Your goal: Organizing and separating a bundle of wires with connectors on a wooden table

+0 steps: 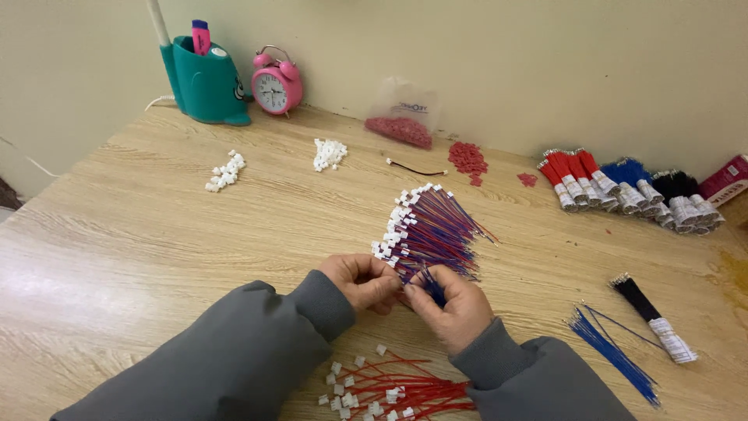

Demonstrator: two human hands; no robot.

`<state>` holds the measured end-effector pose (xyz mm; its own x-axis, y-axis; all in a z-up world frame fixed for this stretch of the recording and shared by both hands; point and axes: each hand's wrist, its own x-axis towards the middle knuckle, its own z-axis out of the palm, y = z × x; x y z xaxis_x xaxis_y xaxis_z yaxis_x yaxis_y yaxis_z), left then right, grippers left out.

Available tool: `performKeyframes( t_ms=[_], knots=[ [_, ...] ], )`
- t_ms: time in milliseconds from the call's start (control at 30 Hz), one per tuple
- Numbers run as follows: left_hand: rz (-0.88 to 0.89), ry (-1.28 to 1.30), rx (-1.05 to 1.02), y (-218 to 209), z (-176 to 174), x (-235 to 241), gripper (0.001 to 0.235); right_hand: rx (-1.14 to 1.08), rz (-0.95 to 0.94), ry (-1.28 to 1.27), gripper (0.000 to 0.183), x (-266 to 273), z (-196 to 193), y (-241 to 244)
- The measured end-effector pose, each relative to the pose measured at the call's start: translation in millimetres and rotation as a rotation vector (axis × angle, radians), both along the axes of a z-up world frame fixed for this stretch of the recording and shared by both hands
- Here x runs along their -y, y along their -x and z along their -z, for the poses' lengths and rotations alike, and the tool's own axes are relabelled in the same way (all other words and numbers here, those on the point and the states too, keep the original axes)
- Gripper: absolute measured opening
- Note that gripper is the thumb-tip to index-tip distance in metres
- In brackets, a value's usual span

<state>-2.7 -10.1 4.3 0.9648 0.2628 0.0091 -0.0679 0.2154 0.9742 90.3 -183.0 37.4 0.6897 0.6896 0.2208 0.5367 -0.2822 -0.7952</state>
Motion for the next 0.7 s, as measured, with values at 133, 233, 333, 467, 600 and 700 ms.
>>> performKeyframes(
  t_ms=[133, 233, 333, 467, 600, 700],
  knots=[
    [0.011, -0.117, 0.029, -4.5, 11.7, -2.5, 0.015, -0.1, 0.005, -0.037, 0.013, -1.0, 7.4, -2.8],
    [-0.004, -0.034, -0.052, -10.5, 20.4, -2.3, 0.008, 0.039, -0.019, -0.08, 0.01, -0.5, 8.3, -5.3],
    [0.005, 0.12, 0.022, -11.6, 27.4, -4.7, 0.014, 0.022, 0.052, 0.04, 0.016, 1.8, -2.0, -2.1],
    [0.046, 0.297, 0.046, -14.7, 36.6, -9.7, 0.014, 0.098, 0.011, 0.019, 0.019, 2.5, -10.2, 0.7],
    [0.027, 0.37, 0.015, -12.6, 29.1, -7.4, 0.017, 0.168, 0.016, 0.005, 0.018, 2.3, -16.1, 4.2],
    [0.032, 0.308, 0.056, -11.1, 31.0, -9.3, 0.02, 0.293, 0.018, -0.04, 0.022, 3.7, -21.8, 6.7]
  ],
)
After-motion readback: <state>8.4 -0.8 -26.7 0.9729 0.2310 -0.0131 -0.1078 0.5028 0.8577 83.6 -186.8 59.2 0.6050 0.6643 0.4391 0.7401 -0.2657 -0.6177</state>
